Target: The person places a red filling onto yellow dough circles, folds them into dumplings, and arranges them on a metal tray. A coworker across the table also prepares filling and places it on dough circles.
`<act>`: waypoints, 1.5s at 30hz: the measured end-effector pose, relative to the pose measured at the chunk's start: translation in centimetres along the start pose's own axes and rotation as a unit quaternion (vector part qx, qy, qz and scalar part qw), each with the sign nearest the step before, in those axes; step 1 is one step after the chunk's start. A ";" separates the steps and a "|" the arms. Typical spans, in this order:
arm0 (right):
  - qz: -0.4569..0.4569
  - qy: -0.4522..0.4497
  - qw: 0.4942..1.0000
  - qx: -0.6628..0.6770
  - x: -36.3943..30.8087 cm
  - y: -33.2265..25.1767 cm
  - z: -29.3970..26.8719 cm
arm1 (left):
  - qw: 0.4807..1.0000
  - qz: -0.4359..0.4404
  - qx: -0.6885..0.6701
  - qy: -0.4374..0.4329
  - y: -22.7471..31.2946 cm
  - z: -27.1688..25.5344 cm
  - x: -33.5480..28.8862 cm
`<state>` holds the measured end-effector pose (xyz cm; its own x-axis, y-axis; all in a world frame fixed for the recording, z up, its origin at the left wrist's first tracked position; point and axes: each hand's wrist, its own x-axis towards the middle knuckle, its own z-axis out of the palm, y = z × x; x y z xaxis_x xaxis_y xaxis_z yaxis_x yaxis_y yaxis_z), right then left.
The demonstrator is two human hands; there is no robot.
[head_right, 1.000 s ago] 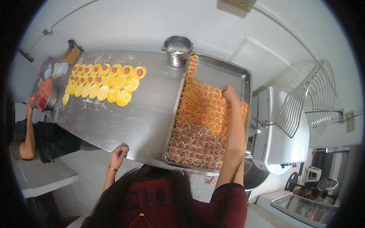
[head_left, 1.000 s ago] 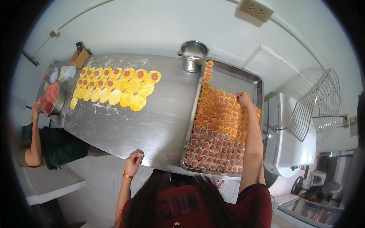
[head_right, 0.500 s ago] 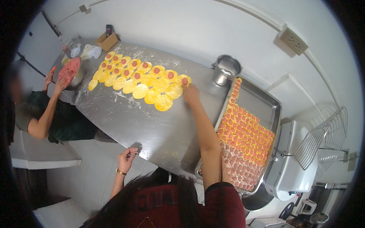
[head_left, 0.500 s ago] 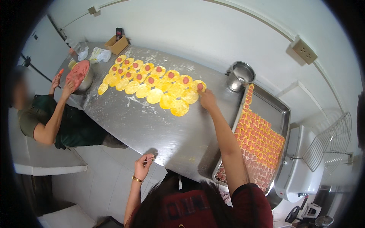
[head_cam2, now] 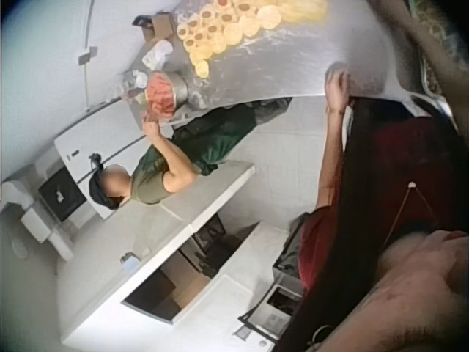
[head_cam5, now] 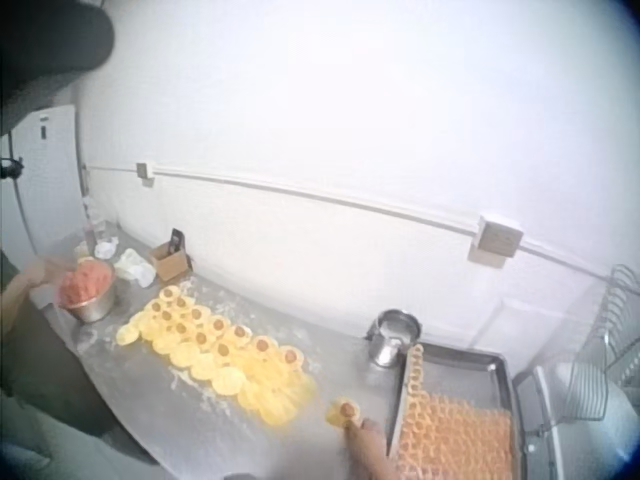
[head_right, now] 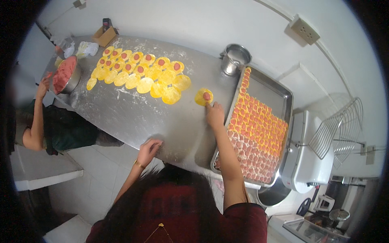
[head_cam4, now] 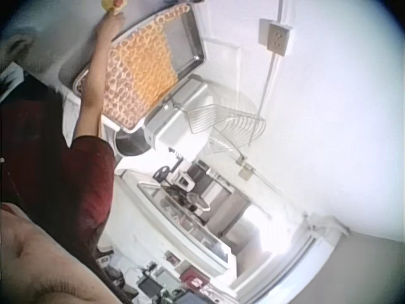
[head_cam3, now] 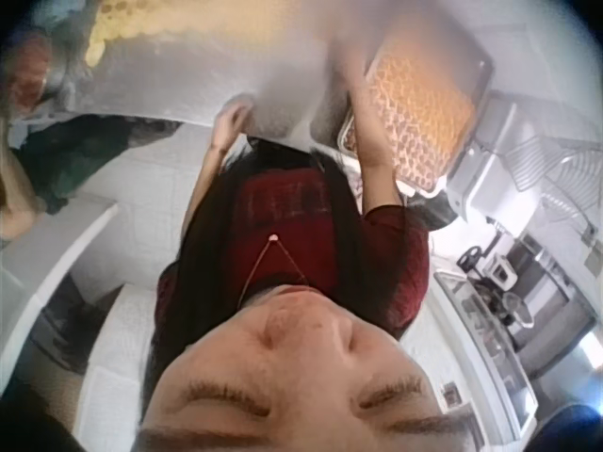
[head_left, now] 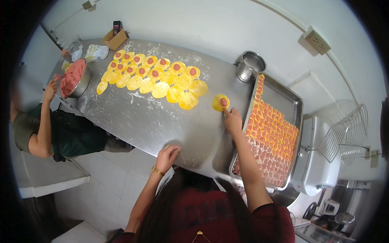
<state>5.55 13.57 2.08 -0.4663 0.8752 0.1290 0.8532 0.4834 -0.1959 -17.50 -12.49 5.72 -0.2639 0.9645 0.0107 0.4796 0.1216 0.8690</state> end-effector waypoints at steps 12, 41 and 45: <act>0.107 0.012 0.976 0.190 -13.0 -5.9 -3.1 | 0.980 -0.002 0.198 -0.024 2.4 9.3 7.1; 0.313 0.005 0.693 0.650 -10.1 -5.0 1.6 | 0.984 -0.108 -0.135 -0.039 0.3 12.3 8.6; 0.290 0.011 0.628 0.722 -10.2 -5.2 1.4 | 0.899 -0.189 -0.388 -0.071 -0.7 12.4 8.5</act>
<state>5.55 2.11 0.46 -0.1575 0.9191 -0.3611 -0.2311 -0.3898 -0.8914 -9.69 -1.47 -0.92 -0.1501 0.9158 -0.3725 -0.3646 0.2989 0.8819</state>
